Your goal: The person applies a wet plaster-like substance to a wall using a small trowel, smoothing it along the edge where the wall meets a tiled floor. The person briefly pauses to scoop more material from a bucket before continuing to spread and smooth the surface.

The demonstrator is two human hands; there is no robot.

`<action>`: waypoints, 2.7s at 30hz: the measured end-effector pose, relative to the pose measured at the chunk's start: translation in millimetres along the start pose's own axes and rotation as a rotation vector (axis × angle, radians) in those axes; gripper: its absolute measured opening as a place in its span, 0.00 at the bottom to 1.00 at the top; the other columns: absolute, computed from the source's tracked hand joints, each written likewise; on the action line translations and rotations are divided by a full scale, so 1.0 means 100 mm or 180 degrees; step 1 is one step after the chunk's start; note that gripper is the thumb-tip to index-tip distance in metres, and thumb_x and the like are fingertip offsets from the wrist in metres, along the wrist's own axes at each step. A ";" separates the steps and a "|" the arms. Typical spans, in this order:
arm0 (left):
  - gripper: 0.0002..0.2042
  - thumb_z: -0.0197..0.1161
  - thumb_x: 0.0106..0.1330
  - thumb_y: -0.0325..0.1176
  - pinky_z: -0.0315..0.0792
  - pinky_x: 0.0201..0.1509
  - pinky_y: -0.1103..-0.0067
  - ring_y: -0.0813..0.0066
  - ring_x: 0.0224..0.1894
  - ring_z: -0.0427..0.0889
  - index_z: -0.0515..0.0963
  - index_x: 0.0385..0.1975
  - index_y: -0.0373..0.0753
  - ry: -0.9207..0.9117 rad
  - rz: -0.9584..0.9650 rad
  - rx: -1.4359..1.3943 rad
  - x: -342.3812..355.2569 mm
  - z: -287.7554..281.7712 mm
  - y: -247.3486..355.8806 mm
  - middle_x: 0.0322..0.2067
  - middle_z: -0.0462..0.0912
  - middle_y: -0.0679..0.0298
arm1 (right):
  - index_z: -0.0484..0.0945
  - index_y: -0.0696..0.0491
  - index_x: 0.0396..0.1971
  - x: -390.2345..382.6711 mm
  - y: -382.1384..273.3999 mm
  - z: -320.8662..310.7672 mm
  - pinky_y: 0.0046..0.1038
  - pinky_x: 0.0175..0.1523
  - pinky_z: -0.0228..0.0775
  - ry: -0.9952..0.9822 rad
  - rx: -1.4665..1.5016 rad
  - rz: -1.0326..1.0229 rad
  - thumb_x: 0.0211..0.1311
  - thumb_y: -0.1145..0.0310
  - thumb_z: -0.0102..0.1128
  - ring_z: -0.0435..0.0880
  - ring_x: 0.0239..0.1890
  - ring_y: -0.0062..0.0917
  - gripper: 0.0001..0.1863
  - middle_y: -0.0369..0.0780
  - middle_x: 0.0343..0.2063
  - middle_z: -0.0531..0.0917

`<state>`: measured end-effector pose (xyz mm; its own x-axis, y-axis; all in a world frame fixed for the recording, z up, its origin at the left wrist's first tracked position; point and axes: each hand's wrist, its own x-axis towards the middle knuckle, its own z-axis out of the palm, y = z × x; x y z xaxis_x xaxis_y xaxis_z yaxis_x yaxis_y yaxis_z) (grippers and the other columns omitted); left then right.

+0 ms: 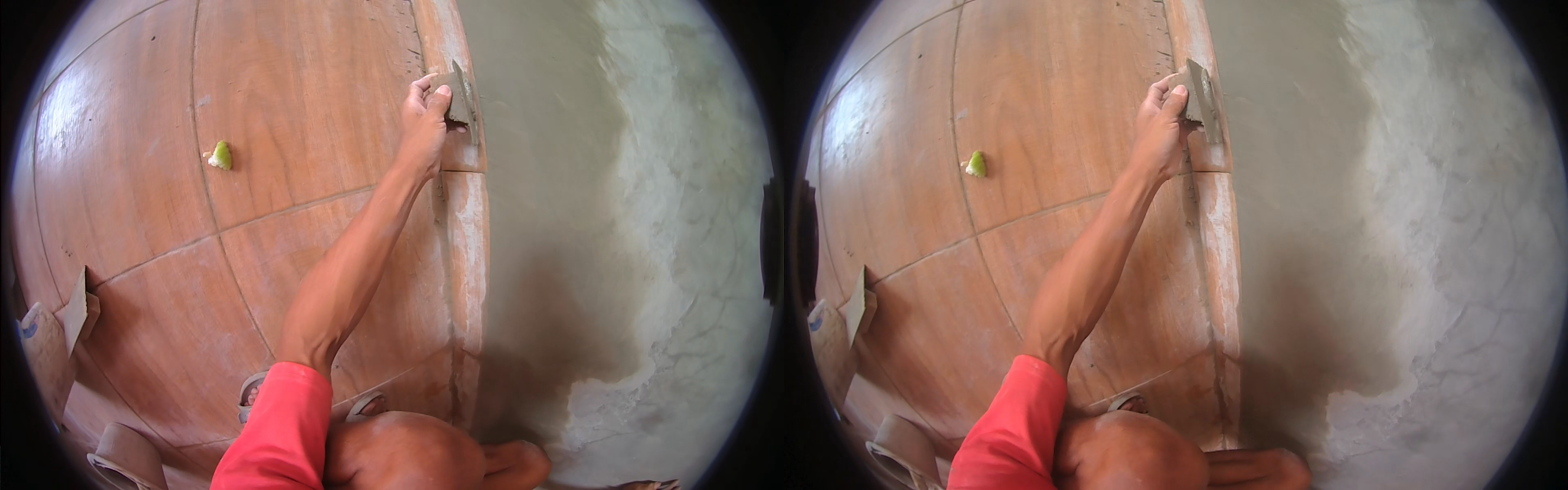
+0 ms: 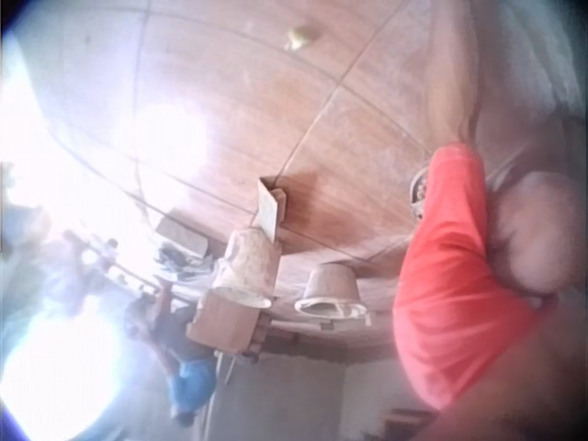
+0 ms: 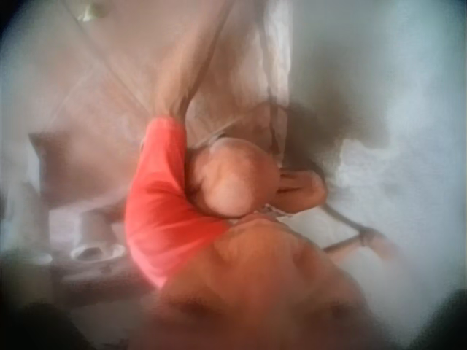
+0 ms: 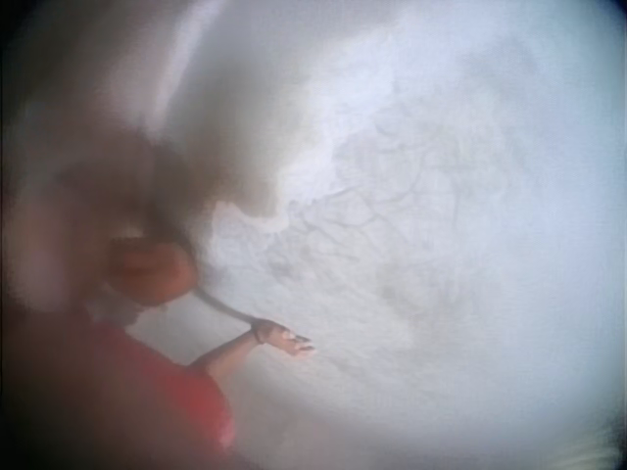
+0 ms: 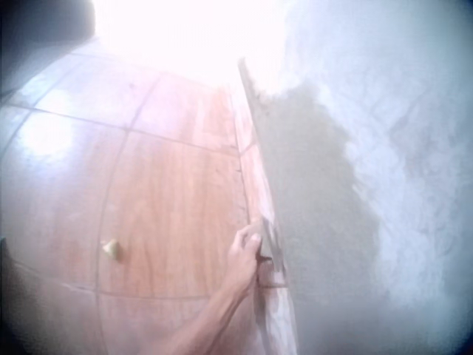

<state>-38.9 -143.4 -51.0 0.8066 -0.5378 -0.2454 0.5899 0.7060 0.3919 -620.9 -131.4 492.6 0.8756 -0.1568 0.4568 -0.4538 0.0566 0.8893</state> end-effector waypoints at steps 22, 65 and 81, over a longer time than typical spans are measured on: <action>0.26 0.58 0.71 0.40 0.72 0.54 0.76 0.77 0.48 0.76 0.59 0.64 0.37 -0.0306 -0.0294 -0.0172 -1.12 0.16 -0.09 0.46 0.77 0.61 | 0.55 0.61 0.68 0.04 0.07 -0.05 0.58 0.71 0.42 -0.0012 -0.0045 -0.0164 0.72 0.45 0.39 0.54 0.71 0.52 0.38 0.54 0.69 0.57; 0.21 0.53 0.73 0.34 0.70 0.44 0.81 0.82 0.41 0.70 0.58 0.61 0.33 0.0248 0.0020 0.0768 -1.30 -0.10 -0.50 0.40 0.72 0.64 | 0.53 0.63 0.69 -0.13 0.13 0.10 0.60 0.69 0.47 0.0138 0.0054 -0.0246 0.73 0.43 0.34 0.57 0.69 0.56 0.39 0.56 0.69 0.57; 0.25 0.55 0.72 0.35 0.70 0.57 0.72 0.69 0.53 0.73 0.58 0.63 0.30 -0.1337 0.1019 0.1620 -1.94 0.86 -0.31 0.53 0.70 0.54 | 0.53 0.60 0.69 -0.06 0.09 0.13 0.59 0.68 0.50 0.0214 0.0228 -0.0245 0.72 0.44 0.39 0.59 0.68 0.54 0.39 0.54 0.68 0.58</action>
<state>-217.6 -100.9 60.9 0.7938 -0.5446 0.2706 0.1550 0.6115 0.7759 -632.3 -142.4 497.3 0.9163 -0.0913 0.3899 -0.3935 -0.0239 0.9190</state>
